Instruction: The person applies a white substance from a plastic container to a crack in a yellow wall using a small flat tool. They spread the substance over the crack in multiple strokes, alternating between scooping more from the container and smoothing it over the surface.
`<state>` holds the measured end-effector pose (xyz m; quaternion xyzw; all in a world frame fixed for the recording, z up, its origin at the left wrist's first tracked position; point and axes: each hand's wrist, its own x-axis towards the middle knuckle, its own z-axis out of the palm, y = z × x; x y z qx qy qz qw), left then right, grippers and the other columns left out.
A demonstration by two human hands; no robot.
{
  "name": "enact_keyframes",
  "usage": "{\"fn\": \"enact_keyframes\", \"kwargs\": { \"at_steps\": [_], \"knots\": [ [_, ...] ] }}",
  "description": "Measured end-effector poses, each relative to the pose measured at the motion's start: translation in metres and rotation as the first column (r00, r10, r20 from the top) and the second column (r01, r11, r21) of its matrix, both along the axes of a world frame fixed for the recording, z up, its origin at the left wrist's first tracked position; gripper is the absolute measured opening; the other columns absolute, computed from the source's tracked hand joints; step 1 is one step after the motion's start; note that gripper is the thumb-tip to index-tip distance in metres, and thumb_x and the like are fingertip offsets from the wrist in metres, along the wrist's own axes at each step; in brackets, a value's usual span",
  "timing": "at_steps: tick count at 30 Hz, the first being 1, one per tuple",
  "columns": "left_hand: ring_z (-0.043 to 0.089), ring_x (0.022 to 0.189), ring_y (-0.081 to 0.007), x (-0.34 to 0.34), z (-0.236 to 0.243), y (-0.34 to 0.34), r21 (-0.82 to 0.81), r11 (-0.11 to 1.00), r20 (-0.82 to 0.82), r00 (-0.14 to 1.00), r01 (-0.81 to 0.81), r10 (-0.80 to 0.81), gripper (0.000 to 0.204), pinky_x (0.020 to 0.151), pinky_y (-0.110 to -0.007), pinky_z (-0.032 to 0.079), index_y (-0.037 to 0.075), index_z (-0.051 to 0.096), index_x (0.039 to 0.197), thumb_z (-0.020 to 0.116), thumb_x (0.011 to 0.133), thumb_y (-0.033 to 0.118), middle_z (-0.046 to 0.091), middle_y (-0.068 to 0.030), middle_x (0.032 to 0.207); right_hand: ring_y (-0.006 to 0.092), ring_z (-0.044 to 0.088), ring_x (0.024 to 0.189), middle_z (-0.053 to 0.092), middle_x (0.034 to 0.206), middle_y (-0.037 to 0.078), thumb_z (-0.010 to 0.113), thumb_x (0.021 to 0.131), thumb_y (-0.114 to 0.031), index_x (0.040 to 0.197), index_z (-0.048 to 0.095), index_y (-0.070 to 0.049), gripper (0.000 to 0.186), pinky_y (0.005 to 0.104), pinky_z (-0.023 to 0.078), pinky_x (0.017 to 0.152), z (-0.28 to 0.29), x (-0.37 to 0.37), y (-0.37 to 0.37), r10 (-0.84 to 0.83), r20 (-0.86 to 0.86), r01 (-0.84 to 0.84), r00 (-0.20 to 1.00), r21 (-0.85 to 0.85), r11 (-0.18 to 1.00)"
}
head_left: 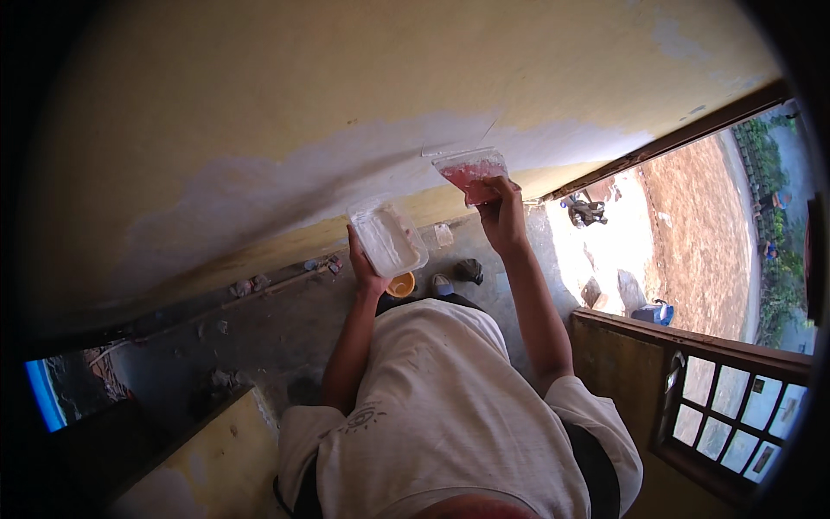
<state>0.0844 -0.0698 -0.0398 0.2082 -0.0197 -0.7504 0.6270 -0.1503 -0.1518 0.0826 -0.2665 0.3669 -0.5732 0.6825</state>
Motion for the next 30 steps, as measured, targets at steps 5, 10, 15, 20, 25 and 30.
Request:
{"fn": "enact_keyframes", "kwargs": {
  "at_steps": [5,10,15,20,25,30],
  "knots": [
    [0.058,0.118,-0.0313,0.010,0.005,0.002,-0.021,1.000,-0.029,0.999,0.020,-0.020,0.067,0.100,-0.053,0.047,0.013,0.048,0.141,0.036,0.098,0.063,0.058,-0.0107,0.132,0.0246,0.067,0.087,0.069,0.094,0.016,0.051,0.092,-0.010,0.098,0.062,0.006,0.021,0.0363,0.054,0.083,-0.070,0.013,-0.019,0.013,-0.058,-0.004,0.998,0.156,0.988],
    [0.058,0.119,-0.0294,0.008,0.019,0.000,0.007,1.000,0.011,1.000,-0.010,0.010,0.066,0.104,-0.052,0.045,0.013,0.048,0.141,0.037,0.099,0.062,0.059,-0.0087,0.132,0.0224,0.064,0.101,0.067,0.103,0.015,0.051,0.096,-0.010,0.100,0.063,0.007,0.022,0.0317,0.050,0.096,-0.014,0.015,-0.056,0.073,0.042,-0.071,0.996,-0.045,0.996],
    [0.059,0.117,-0.0301,0.009,-0.001,-0.003,-0.001,1.000,-0.015,1.000,-0.021,0.021,0.066,0.103,-0.052,0.046,0.012,0.048,0.141,0.036,0.099,0.062,0.060,-0.0102,0.130,0.0247,0.065,0.099,0.064,0.106,0.018,0.054,0.094,-0.008,0.100,0.060,0.007,0.017,0.0339,0.053,0.094,0.120,0.013,-0.038,-0.005,0.204,0.041,0.979,-0.171,0.984],
    [0.059,0.116,-0.0309,0.003,0.006,-0.002,0.027,0.999,-0.018,1.000,-0.024,0.025,0.068,0.100,-0.052,0.047,0.011,0.048,0.140,0.036,0.099,0.063,0.060,-0.0119,0.129,0.0204,0.066,0.089,0.068,0.095,0.013,0.054,0.094,-0.008,0.097,0.062,0.004,0.015,0.0325,0.054,0.082,0.124,0.005,-0.010,-0.135,0.167,0.173,0.977,-0.241,0.955],
    [0.060,0.115,-0.0327,0.012,0.001,0.004,-0.022,1.000,0.003,1.000,-0.018,0.018,0.071,0.098,-0.053,0.048,0.011,0.048,0.141,0.036,0.097,0.066,0.060,-0.0120,0.129,0.0225,0.067,0.085,0.069,0.089,0.015,0.052,0.092,-0.009,0.093,0.064,0.005,0.019,0.0342,0.054,0.081,-0.011,0.028,0.001,0.053,-0.030,-0.051,0.998,0.074,0.996],
    [0.060,0.114,-0.0354,0.022,0.002,0.007,0.012,1.000,-0.009,1.000,-0.017,0.017,0.078,0.094,-0.056,0.049,0.013,0.047,0.142,0.038,0.093,0.072,0.060,-0.0122,0.129,0.0260,0.067,0.095,0.069,0.093,0.019,0.047,0.092,-0.007,0.096,0.062,0.009,0.022,0.0365,0.053,0.091,-0.059,0.049,-0.020,0.112,-0.277,-0.148,0.954,-0.111,0.983]
  ]
}}
